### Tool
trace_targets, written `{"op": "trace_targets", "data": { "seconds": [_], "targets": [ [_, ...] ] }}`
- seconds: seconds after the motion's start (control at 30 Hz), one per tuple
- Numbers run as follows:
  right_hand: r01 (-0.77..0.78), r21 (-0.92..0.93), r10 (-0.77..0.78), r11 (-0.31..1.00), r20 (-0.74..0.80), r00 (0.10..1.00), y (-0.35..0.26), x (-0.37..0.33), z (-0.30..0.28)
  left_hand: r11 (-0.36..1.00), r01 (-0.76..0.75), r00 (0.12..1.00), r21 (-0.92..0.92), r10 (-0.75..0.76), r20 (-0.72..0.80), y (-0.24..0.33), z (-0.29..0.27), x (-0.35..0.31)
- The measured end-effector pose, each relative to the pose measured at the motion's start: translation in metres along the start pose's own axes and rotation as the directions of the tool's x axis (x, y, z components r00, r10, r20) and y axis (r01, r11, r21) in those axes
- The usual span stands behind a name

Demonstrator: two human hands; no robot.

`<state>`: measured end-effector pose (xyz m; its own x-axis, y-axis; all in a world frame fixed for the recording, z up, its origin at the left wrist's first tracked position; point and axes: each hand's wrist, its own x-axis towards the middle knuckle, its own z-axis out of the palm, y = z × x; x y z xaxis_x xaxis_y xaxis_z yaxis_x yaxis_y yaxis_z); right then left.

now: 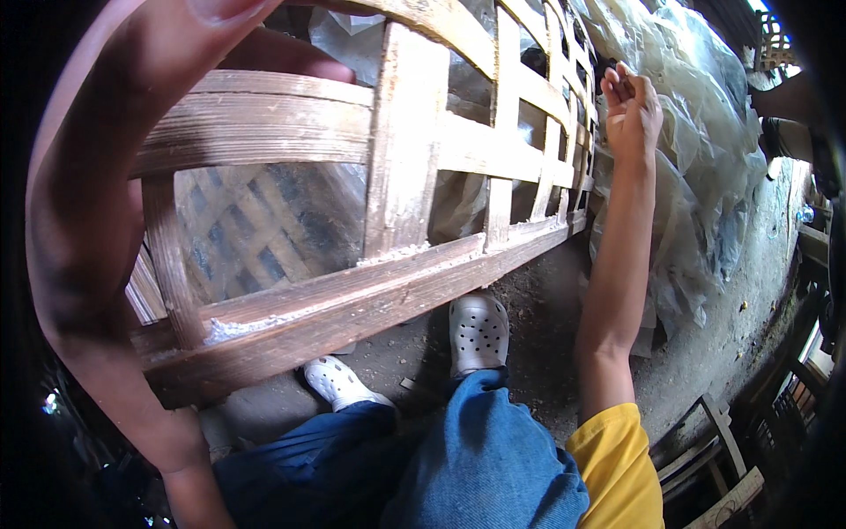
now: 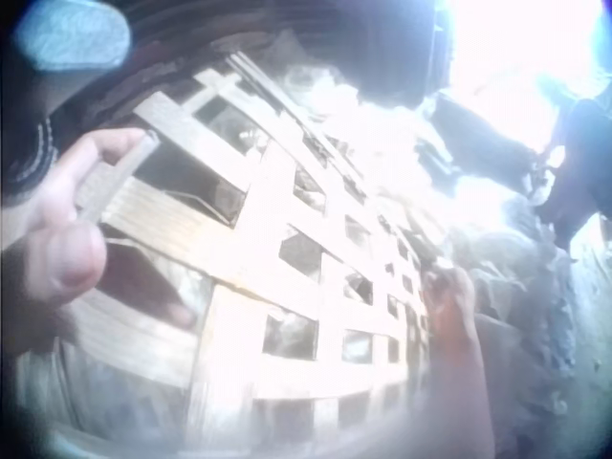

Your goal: The person assembles a wooden lattice frame by hand, aligning and pressing slats into place. They handle a plastic sheet and place it over the lattice, then continue adjusting the lattice structure.

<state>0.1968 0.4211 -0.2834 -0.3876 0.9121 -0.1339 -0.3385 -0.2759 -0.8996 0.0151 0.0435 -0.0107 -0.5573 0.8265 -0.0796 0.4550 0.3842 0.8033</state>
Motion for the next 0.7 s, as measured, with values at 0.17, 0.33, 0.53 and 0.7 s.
{"op": "trace_targets", "data": {
  "seconds": [0.17, 0.33, 0.53, 0.7],
  "targets": [
    [0.074, -0.649, -0.123, 0.757, -0.031, 0.992, -0.002, -0.002, -0.027, 1.000, 0.002, 1.000, 0.020, -0.002, 0.013, 0.005, 0.000, 0.000],
    [0.072, -0.986, -0.338, -0.152, 0.120, 0.933, -0.021, 0.007, -0.026, 1.000, -0.003, 1.000, 0.024, 0.002, 0.027, 0.007, 0.005, 0.001],
    [0.045, -0.998, -0.449, -0.036, 0.056, 0.892, -0.027, 0.014, 0.013, 0.999, -0.003, 1.000, 0.037, 0.002, 0.029, 0.008, 0.008, -0.001],
    [0.095, -0.995, -0.518, -0.018, 0.091, 0.851, -0.027, 0.023, -0.018, 0.999, -0.013, 0.999, 0.039, 0.012, 0.037, 0.008, 0.007, 0.001]
  ]
}}
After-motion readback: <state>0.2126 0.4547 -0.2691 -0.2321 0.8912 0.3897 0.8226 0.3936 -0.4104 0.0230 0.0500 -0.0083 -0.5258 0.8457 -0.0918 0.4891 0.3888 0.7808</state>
